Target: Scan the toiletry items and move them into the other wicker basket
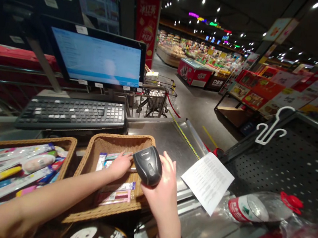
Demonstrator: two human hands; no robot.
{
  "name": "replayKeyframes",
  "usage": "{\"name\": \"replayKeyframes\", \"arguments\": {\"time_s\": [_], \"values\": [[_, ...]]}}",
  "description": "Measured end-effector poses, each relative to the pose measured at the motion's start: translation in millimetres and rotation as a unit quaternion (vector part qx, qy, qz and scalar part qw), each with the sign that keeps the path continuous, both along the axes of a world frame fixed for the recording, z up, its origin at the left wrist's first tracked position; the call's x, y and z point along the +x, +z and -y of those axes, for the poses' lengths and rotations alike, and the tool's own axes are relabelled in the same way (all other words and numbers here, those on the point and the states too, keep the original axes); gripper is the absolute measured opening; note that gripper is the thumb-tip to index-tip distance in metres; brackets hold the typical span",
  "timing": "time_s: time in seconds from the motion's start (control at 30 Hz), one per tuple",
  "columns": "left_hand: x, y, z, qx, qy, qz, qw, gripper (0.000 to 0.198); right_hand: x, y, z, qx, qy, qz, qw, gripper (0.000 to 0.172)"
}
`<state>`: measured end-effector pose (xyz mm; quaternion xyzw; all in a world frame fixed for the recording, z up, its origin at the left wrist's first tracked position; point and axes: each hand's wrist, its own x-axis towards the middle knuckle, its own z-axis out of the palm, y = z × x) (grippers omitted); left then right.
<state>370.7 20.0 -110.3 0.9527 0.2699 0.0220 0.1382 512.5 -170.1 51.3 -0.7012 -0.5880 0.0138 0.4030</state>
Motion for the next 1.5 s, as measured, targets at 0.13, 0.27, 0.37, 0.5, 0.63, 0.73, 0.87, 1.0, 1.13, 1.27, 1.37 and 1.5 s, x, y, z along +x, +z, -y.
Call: {"name": "replayKeyframes", "arguments": {"time_s": [0.13, 0.27, 0.37, 0.5, 0.63, 0.73, 0.87, 1.0, 1.13, 1.27, 1.37, 1.5], "values": [[-10, 52.1, -11, 0.042, 0.040, 0.028, 0.998, 0.026, 0, -2.8, 1, 0.002, -0.015, 0.009, 1.000, 0.053], [-35, 107.2, -21, 0.056, 0.054, 0.058, 0.995, 0.019, -5, -1.6, -1, 0.007, -0.015, 0.027, 0.999, 0.053], [-59, 136.1, -24, 0.048, 0.075, 0.081, 0.993, 0.017, -13, 1.2, -4, 0.020, 0.002, 0.046, 0.999, 0.052], [-90, 159.3, -22, 0.028, 0.086, 0.101, 0.991, 0.022, -28, 3.5, -7, 0.033, 0.016, 0.061, 0.997, 0.052], [-116, 176.7, -20, 0.001, 0.102, 0.099, 0.990, 0.026, -44, 7.1, -10, 0.031, 0.026, 0.054, 0.998, 0.053], [-134, 189.8, -25, -0.021, 0.114, 0.105, 0.988, 0.029, -58, 14.8, -13, 0.034, 0.032, 0.055, 0.997, 0.052], [-158, 211.0, -37, -0.031, 0.119, 0.117, 0.985, 0.031, -76, 32.0, -20, 0.066, 0.046, 0.068, 0.994, 0.053], [-181, 235.4, -43, 0.001, 0.137, 0.134, 0.981, 0.031, -95, 48.0, -28, 0.071, 0.065, 0.083, 0.992, 0.052], [-206, 253.1, -40, 0.050, 0.164, 0.156, 0.973, 0.029, -117, 54.8, -32, 0.070, 0.075, 0.095, 0.990, 0.051], [-233, 258.5, -39, 0.082, 0.178, 0.167, 0.966, 0.032, -138, 56.1, -33, 0.072, 0.111, 0.099, 0.986, 0.051], [-252, 258.9, -39, 0.089, 0.195, 0.162, 0.963, 0.031, -153, 56.9, -32, 0.070, 0.135, 0.091, 0.984, 0.052], [-273, 260.9, -36, 0.091, 0.213, 0.156, 0.960, 0.030, -168, 57.9, -32, 0.068, 0.160, 0.081, 0.982, 0.055]]}}
